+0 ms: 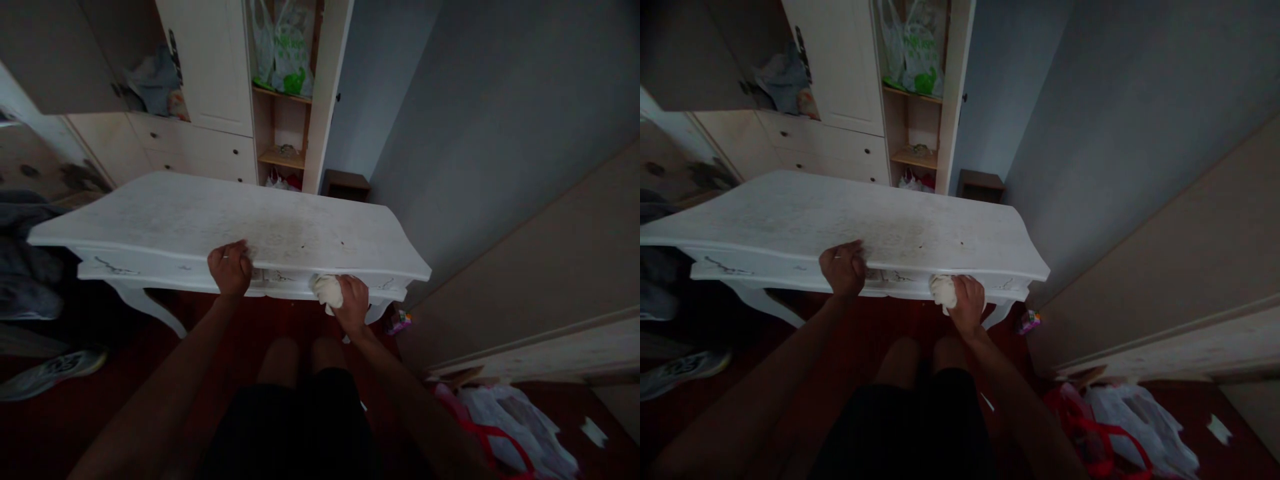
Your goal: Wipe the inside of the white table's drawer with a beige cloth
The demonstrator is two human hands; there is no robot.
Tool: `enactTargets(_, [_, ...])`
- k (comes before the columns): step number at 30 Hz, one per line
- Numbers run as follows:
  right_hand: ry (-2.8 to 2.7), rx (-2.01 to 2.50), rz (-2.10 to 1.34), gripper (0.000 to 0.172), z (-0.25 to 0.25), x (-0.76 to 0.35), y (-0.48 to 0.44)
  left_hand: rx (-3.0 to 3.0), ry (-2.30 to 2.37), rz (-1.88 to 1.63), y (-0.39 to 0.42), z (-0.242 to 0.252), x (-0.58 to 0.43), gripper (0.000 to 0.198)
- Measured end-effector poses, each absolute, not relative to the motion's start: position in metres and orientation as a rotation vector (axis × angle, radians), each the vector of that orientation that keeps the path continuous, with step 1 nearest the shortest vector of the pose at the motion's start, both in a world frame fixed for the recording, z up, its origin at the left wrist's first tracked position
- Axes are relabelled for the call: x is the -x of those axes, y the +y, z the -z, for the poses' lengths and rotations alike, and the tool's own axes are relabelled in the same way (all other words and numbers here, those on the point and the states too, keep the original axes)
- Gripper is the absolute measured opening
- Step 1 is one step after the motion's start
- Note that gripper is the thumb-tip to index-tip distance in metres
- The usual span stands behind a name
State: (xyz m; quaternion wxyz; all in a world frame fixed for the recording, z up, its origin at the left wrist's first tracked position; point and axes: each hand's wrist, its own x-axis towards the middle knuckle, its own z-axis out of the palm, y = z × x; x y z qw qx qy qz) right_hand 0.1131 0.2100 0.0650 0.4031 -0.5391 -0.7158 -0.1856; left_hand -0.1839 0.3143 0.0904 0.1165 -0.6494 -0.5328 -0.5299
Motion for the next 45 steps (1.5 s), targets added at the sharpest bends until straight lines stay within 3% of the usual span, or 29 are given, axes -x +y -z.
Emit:
enactTargets(9, [-2.204,1.269,0.515,0.037,-0.071,-0.079,0.224,1.891,-1.518,1.580,0.314,-0.089,0.184,0.027])
enactTargets(22, [-2.398,1.104,0.328,0.028,-0.081,0.007,0.255,1.901,-1.560,1.534,0.314,-0.090,0.185,0.031])
enactTargets(28, [-2.696,0.947,-0.098,0.044,-0.088,-0.024,0.246,1.902,-1.558,1.525,0.314,-0.089,0.185,0.030])
enactTargets(34, [-2.357,0.959,-0.259,0.050,-0.116,-0.082,0.221,1.919,-1.558,1.547,0.313,-0.090,0.185,0.028])
enactTargets(37, [-2.129,0.895,-0.158,0.050,-0.159,-0.123,0.220,1.924,-1.587,1.548,0.313,-0.090,0.184,0.029])
enactTargets(41, [-1.892,1.086,0.243,0.051,-0.226,-0.178,0.245,1.920,-1.587,1.541,0.312,-0.092,0.184,0.030])
enactTargets(45, [-1.749,1.390,0.542,0.051,-0.255,-0.216,0.287,1.903,-1.571,1.545,0.311,-0.094,0.184,0.031])
